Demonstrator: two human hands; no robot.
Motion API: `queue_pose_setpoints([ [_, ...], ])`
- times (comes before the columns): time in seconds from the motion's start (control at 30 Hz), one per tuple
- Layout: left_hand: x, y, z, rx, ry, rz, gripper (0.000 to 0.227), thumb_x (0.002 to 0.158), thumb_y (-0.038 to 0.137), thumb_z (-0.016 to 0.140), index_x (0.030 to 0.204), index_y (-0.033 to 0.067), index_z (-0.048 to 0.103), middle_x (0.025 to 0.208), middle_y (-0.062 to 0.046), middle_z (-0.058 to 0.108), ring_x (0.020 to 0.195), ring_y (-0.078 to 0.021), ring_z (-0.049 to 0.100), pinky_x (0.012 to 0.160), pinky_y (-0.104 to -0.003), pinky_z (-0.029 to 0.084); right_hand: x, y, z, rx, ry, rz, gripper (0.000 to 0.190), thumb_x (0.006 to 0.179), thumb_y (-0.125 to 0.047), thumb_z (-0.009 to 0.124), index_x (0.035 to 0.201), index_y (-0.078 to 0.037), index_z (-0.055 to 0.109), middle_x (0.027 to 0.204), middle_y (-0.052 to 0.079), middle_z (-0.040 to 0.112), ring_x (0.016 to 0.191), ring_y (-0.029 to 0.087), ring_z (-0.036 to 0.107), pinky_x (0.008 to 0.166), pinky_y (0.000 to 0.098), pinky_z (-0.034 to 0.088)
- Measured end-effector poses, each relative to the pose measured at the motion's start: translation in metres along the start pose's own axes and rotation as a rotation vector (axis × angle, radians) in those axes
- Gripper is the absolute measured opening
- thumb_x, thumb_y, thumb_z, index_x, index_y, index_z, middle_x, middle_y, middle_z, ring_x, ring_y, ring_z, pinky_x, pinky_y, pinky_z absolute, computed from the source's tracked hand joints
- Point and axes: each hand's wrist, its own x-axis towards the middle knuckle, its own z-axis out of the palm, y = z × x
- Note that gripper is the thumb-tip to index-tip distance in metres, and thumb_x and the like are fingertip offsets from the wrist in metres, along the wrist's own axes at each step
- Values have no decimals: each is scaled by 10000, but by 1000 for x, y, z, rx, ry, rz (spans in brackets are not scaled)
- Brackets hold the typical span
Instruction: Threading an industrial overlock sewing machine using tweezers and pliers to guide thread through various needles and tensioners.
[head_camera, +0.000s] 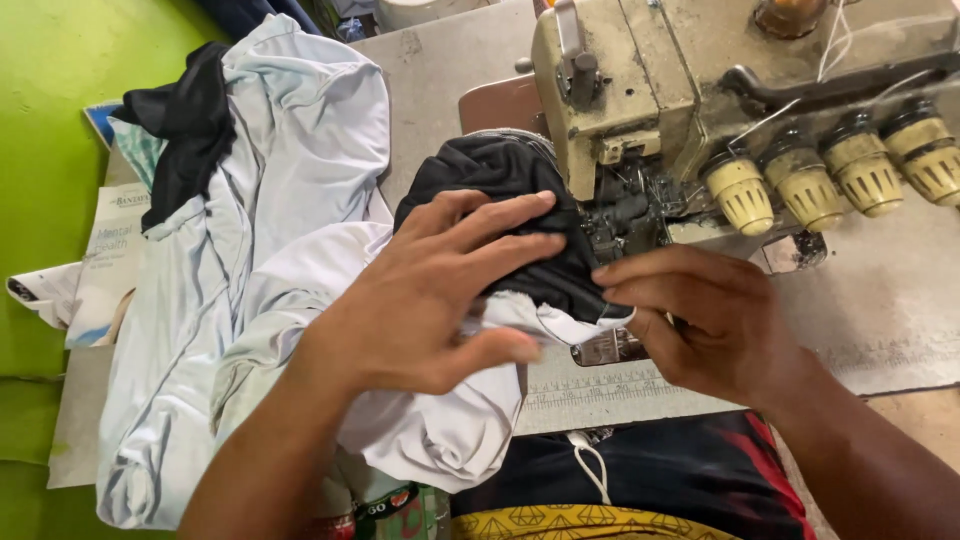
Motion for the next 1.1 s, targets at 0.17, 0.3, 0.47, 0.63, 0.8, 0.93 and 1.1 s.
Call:
queue_pose_setpoints([
  [0.17, -16, 6, 1, -64, 265, 161, 203, 1035, 184, 515, 1050, 62, 677, 1258, -126, 577, 1095, -275, 564, 1007, -459, 433, 0, 8, 2, 13, -16, -45, 167, 866, 28, 608, 983, -75, 668, 1053, 105, 734, 859, 230, 758, 709, 346, 616],
  [0.3, -20, 2, 5, 7, 223, 169, 158, 993, 109, 629, 1122, 61, 705, 1004, -102, 535, 833, -261, 503, 835, -414, 450, 3, 3, 3, 23, -12, -13, 215, 835, 60, 645, 1002, -71, 682, 1058, 124, 722, 882, 236, 752, 745, 342, 603],
  [0.47, -16, 13, -12, -193, 303, 258, 111, 990, 33, 539, 966, 7, 644, 1090, -140, 630, 983, -307, 627, 906, -427, 497, 5, -1, 1, -15, -74, 22, 181, 852, 29, 704, 1008, -60, 721, 1067, 104, 698, 882, 226, 729, 752, 334, 583],
  [0.63, -18, -2, -9, -166, 325, -21, 100, 988, 106, 553, 1032, 75, 637, 941, -41, 703, 776, -210, 684, 699, -332, 517, 11, -5, 0, 29, -88, 17, 120, 918, -100, 696, 1001, -17, 723, 1032, 102, 694, 841, 194, 708, 699, 295, 572],
  [0.8, -15, 15, -6, 287, 577, 158, 52, 982, -11, 681, 1015, 17, 652, 1006, -124, 595, 683, -196, 602, 518, -313, 544, 15, -8, -5, 94, -107, 5, 159, 939, -154, 665, 997, -17, 720, 1026, 116, 688, 871, 221, 707, 729, 324, 563],
  [0.93, -27, 30, 11, 130, 379, 84, 241, 955, 207, 668, 1102, 20, 627, 1044, -150, 600, 784, -212, 630, 596, -277, 613, 10, -6, -6, 115, -89, 21, 154, 955, -138, 637, 1050, -49, 719, 1091, 103, 673, 928, 227, 707, 820, 340, 557],
  [1.1, -36, 30, 14, 25, 344, 154, 574, 912, 440, 697, 1346, 82, 585, 1309, -187, 534, 1102, -323, 608, 941, -453, 538, 10, -6, -6, 165, -76, 25, 144, 950, -115, 638, 1045, -40, 715, 1079, 109, 685, 919, 223, 710, 794, 334, 561],
])
